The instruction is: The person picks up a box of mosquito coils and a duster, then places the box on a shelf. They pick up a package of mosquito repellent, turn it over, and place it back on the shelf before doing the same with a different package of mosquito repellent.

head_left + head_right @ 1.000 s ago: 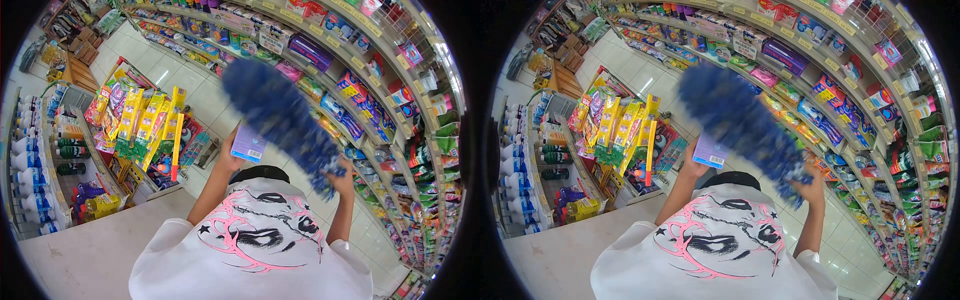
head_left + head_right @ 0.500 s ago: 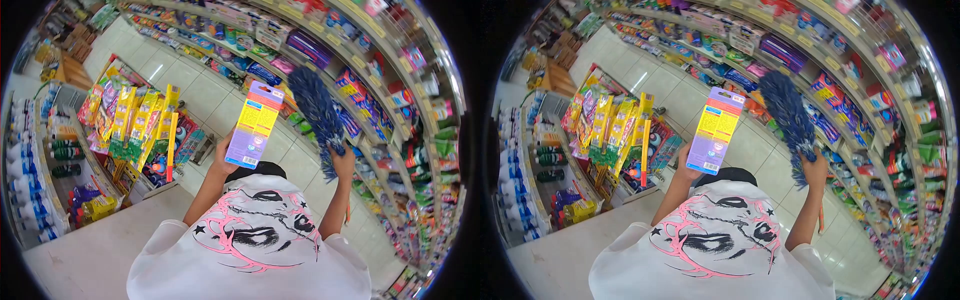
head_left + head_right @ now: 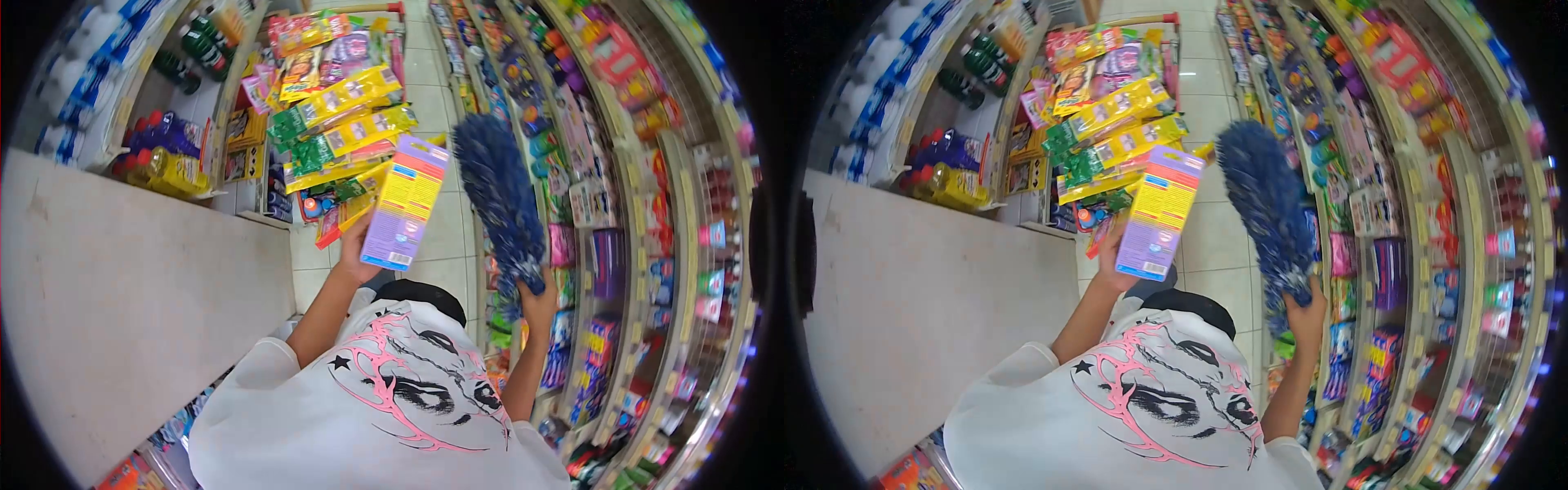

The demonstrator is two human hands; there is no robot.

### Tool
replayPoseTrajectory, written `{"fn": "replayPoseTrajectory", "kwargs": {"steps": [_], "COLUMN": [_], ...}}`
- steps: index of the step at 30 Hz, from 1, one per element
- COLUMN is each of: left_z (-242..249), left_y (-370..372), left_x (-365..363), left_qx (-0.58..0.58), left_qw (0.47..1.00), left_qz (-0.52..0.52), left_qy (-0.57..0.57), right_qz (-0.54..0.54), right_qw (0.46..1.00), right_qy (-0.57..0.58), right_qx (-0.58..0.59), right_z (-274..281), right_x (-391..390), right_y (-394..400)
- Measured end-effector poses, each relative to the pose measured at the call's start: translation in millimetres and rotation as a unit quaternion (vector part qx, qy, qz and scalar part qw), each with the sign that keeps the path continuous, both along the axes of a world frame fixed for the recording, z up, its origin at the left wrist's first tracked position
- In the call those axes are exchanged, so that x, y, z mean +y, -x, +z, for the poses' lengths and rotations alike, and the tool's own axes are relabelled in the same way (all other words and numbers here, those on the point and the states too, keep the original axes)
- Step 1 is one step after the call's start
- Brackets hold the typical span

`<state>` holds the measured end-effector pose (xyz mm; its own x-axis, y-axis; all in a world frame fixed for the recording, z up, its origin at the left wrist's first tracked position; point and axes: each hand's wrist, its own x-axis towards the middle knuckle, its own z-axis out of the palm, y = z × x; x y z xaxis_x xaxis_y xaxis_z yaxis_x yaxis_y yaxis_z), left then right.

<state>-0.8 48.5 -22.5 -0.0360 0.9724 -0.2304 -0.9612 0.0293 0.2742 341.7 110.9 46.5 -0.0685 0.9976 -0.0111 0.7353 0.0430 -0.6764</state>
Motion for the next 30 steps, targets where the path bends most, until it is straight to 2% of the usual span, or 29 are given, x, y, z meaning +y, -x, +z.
{"fn": "replayPoseTrajectory", "kwargs": {"steps": [2, 3, 5, 6, 8, 11, 13, 18, 21, 26, 28, 30], "left_z": [-6, -8, -9, -7, 5, 26, 14, -2, -9, -7, -1, 6], "left_y": [28, 42, 68, 80, 102, 126, 144, 153, 148, 138, 138, 133], "left_x": [-10, -14, -21, -25, -31, -27, -21, -10, -9, 6, 17, 29], "left_qx": [-0.018, -0.031, -0.008, -0.01, 0.05, 0.063, 0.069, 0.111, 0.129, 0.161, 0.185, 0.196], "left_qw": [0.997, 0.992, 0.972, 0.971, 0.941, 0.917, 0.906, 0.888, 0.901, 0.909, 0.911, 0.918], "left_qz": [0.061, 0.104, 0.233, 0.24, 0.333, 0.391, 0.417, 0.44, 0.405, 0.367, 0.354, 0.329], "left_qy": [-0.032, -0.063, -0.006, -0.011, -0.002, -0.056, -0.026, 0.069, 0.083, 0.116, 0.106, 0.101], "right_qz": [0.102, 0.163, 0.268, 0.309, 0.383, 0.43, 0.49, 0.52, 0.505, 0.46, 0.411, 0.4], "right_qw": [0.994, 0.985, 0.957, 0.938, 0.91, 0.887, 0.859, 0.851, 0.854, 0.871, 0.895, 0.896], "right_qy": [-0.002, -0.042, -0.114, -0.146, -0.15, -0.147, -0.127, -0.065, -0.079, -0.131, -0.11, -0.104], "right_qx": [0.039, 0.029, -0.016, -0.052, -0.049, -0.076, -0.078, -0.042, -0.098, -0.107, -0.134, -0.161], "right_z": [-7, -6, 9, 21, 3, -4, -23, -75, -87, -75, -67, -60], "right_x": [49, 73, 111, 126, 164, 193, 207, 223, 224, 204, 200, 200], "right_y": [32, 53, 113, 145, 192, 265, 295, 327, 328, 323, 321, 317]}}
